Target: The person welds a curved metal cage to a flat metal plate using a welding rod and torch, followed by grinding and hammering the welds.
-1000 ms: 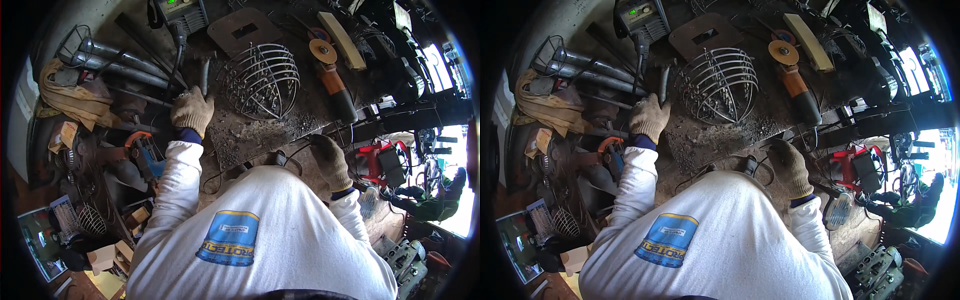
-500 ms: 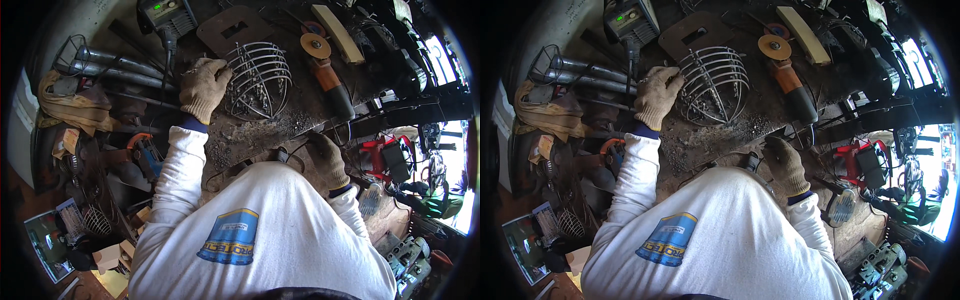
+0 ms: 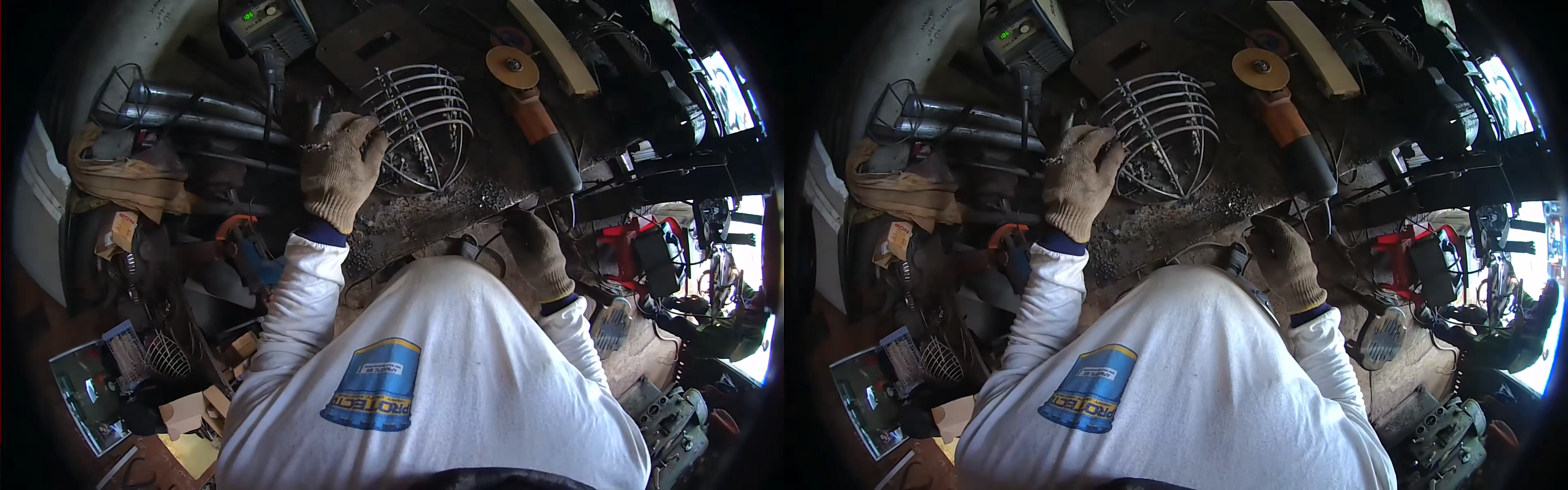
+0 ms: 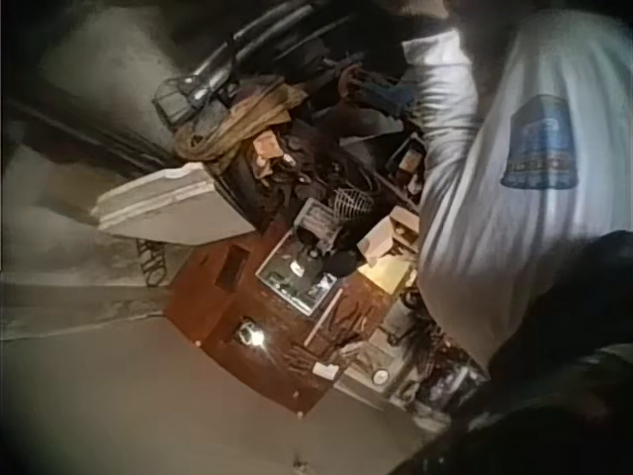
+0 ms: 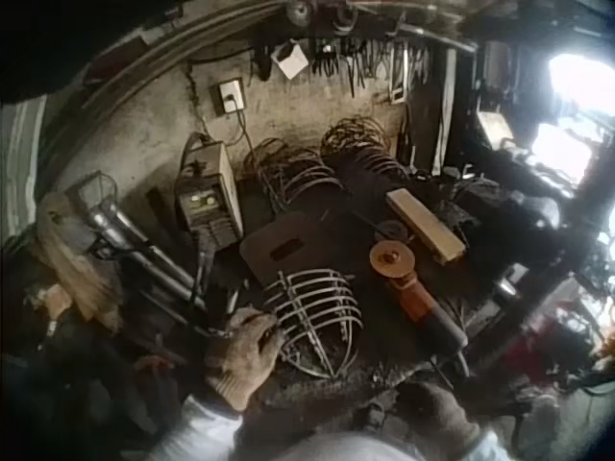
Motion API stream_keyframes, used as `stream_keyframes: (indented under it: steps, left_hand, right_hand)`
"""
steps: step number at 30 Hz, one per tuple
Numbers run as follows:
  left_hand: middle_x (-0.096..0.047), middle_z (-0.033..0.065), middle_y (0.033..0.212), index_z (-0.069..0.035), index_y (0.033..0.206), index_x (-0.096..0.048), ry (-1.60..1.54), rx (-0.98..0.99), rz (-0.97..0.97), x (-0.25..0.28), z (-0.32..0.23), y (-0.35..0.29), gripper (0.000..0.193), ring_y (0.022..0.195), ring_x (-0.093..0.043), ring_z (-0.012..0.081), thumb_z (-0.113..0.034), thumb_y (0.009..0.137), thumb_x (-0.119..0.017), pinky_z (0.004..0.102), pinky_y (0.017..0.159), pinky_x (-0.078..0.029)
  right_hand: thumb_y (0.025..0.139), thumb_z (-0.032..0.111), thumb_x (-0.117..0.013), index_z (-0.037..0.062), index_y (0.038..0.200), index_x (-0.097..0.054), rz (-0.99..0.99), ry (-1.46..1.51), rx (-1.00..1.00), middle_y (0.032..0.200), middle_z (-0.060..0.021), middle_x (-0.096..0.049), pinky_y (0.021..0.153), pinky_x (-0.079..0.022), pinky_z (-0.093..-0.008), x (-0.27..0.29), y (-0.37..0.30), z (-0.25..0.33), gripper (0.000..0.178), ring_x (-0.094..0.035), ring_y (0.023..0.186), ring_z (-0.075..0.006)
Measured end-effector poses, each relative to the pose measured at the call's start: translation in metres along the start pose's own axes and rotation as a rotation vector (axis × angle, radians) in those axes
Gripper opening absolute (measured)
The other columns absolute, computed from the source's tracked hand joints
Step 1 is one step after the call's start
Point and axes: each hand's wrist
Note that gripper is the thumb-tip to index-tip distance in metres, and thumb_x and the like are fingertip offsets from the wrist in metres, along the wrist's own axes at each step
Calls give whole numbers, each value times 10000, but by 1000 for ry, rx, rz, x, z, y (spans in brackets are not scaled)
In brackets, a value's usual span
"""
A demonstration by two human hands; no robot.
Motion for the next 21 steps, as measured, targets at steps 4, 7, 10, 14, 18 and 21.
stream_keyframes:
  steps: [4,7,10,14,18,21]
  left_hand:
    - [-695,71,1042,-126,1025,-748,13,-95,-133,-4,1,0,208,927,-685,277,-250,858,-747,390,786,-561]
    - [-686,61,1047,-122,1007,-747,-44,-172,-194,-4,-8,-14,187,928,-677,271,-231,856,-750,388,794,-556]
    - [-675,61,1100,-135,1103,-744,-2,-204,-153,-19,-7,-29,247,952,-673,264,-219,871,-742,383,809,-551]
    - [-659,36,1151,-152,1137,-738,120,-181,-197,-24,-11,-40,277,979,-669,246,-256,881,-728,381,818,-537]
    - [-630,35,1200,-181,1227,-699,145,-131,-129,-22,-15,-45,360,1023,-657,245,-268,878,-728,406,855,-520]
    - [-621,60,1220,-196,1266,-677,163,-127,-133,-19,-16,-49,399,1040,-653,248,-279,879,-726,399,866,-523]
  right_hand:
    - [936,161,-666,7,1178,-672,1,8,13,1074,-194,-713,849,-557,-394,0,3,1,287,-705,996,-344]
    - [935,152,-665,5,1170,-672,-3,-14,26,1066,-196,-712,843,-557,-396,0,5,2,277,-704,986,-348]
    - [934,146,-665,5,1160,-673,10,21,21,1058,-198,-710,837,-556,-400,-1,7,-1,267,-703,975,-356]
    - [933,138,-662,6,1147,-676,24,40,20,1055,-203,-708,833,-556,-403,-4,9,-5,252,-701,974,-362]
    - [934,143,-659,10,1137,-680,32,-32,93,1034,-203,-713,821,-559,-404,-4,19,4,244,-704,965,-363]
    - [938,153,-652,17,1131,-685,3,-12,123,1007,-192,-720,812,-560,-408,-3,28,15,239,-708,947,-362]
Point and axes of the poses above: each hand's wrist, its own y-axis towards the middle knuckle, its own x-axis out of the back of the hand, z = x × y
